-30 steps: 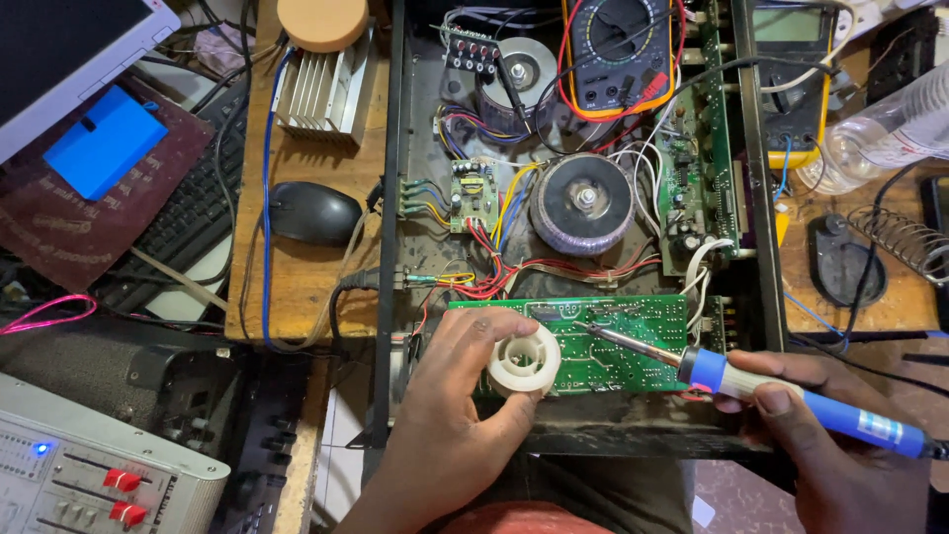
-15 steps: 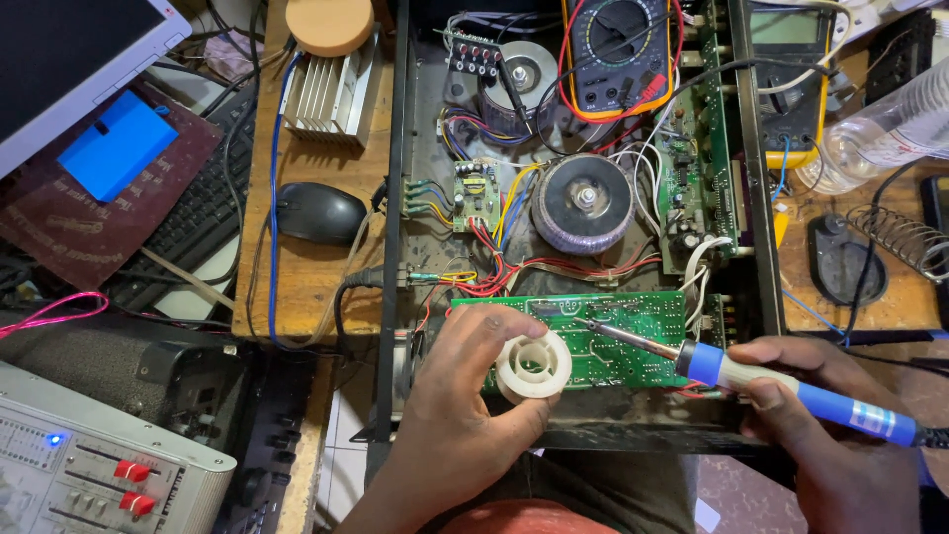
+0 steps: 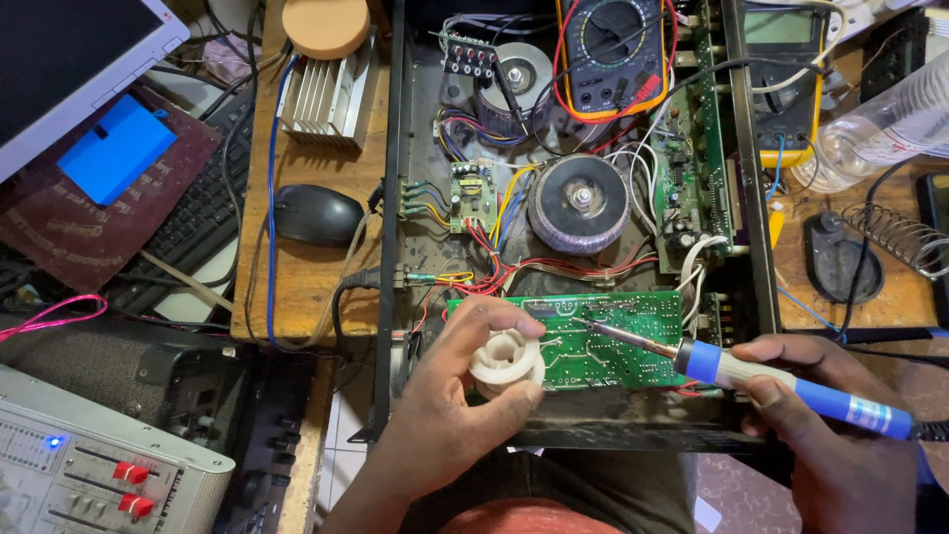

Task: The person uses a soldering iron and solder wire to work on a green circuit board. They apply solder to various points on the board, flip it over to inspect the components, and then use electrical tape to secure a wire connection.

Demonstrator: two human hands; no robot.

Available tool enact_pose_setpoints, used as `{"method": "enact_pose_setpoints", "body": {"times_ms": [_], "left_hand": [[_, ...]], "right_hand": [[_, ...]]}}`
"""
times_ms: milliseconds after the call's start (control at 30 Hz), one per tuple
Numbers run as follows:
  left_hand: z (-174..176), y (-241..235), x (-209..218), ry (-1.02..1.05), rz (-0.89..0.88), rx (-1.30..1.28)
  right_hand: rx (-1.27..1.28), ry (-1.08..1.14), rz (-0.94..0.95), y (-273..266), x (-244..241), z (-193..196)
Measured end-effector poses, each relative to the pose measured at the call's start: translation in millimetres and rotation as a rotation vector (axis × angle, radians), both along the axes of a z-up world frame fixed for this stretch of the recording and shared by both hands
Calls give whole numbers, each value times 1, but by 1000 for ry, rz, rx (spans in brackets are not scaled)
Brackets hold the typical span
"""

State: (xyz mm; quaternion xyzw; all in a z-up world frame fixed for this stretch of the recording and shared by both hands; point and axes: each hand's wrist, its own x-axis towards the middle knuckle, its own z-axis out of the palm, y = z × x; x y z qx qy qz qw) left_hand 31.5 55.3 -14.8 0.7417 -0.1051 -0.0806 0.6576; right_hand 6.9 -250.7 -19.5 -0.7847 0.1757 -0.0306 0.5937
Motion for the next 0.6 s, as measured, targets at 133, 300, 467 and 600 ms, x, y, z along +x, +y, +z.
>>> {"method": "enact_pose_setpoints", "body": {"times_ms": [133, 300, 467, 600], "left_hand": [[-5, -4, -3, 118, 122, 8], [-2, -14, -5, 57, 242, 87], [-10, -22, -4, 78, 337, 127], [-6, -26, -2, 62, 356, 121]], "right_hand": [[-51, 32, -2, 4, 0, 6], [-102, 99, -2, 7, 3, 12], [-143, 180, -59, 16, 7, 24], [-80, 90, -35, 12, 4, 15]]}}
